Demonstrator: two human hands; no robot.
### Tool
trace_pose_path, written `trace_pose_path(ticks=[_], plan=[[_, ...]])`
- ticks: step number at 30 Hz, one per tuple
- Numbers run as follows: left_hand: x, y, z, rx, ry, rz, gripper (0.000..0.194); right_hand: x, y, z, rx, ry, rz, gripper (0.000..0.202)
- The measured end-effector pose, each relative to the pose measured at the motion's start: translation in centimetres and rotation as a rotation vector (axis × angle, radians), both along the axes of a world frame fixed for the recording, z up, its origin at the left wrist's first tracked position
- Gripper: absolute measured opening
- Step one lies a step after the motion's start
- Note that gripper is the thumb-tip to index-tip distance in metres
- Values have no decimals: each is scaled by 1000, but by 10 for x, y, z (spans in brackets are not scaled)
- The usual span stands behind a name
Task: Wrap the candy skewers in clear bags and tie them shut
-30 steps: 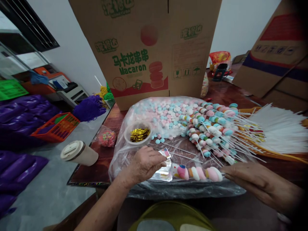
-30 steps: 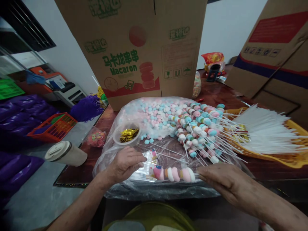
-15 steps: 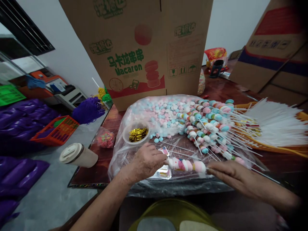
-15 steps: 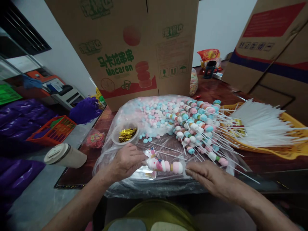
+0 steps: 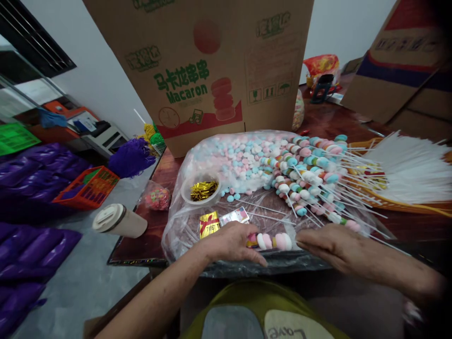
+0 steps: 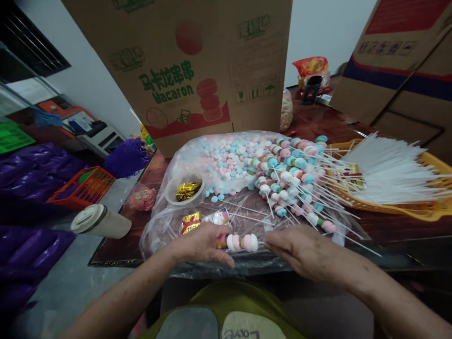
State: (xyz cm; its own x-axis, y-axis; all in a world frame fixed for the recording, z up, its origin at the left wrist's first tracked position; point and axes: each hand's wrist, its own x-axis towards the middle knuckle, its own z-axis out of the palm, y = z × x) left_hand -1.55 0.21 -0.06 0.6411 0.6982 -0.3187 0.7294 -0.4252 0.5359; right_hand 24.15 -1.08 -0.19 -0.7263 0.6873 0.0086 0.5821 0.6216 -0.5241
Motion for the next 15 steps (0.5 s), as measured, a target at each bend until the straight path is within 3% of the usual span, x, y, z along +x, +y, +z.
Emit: trace_pose_path(ticks=[5, 8, 10, 12, 15], plan=[[17, 3, -4, -218, -202, -79, 60, -16, 10, 9, 129, -252, 133, 20], [10, 8, -4, -220, -312, -15, 89, -17, 16, 1, 81, -184, 131, 24], [-4, 12, 1, -184, -262, 16, 101, -12, 20, -6, 34, -82, 115, 25], [-18, 16, 8, -176, -102, -15, 91, -6, 21, -13, -12, 4, 122, 27], [-29, 19, 13, -305, 45, -62, 43, -1, 21, -15, 14, 3, 157, 27]])
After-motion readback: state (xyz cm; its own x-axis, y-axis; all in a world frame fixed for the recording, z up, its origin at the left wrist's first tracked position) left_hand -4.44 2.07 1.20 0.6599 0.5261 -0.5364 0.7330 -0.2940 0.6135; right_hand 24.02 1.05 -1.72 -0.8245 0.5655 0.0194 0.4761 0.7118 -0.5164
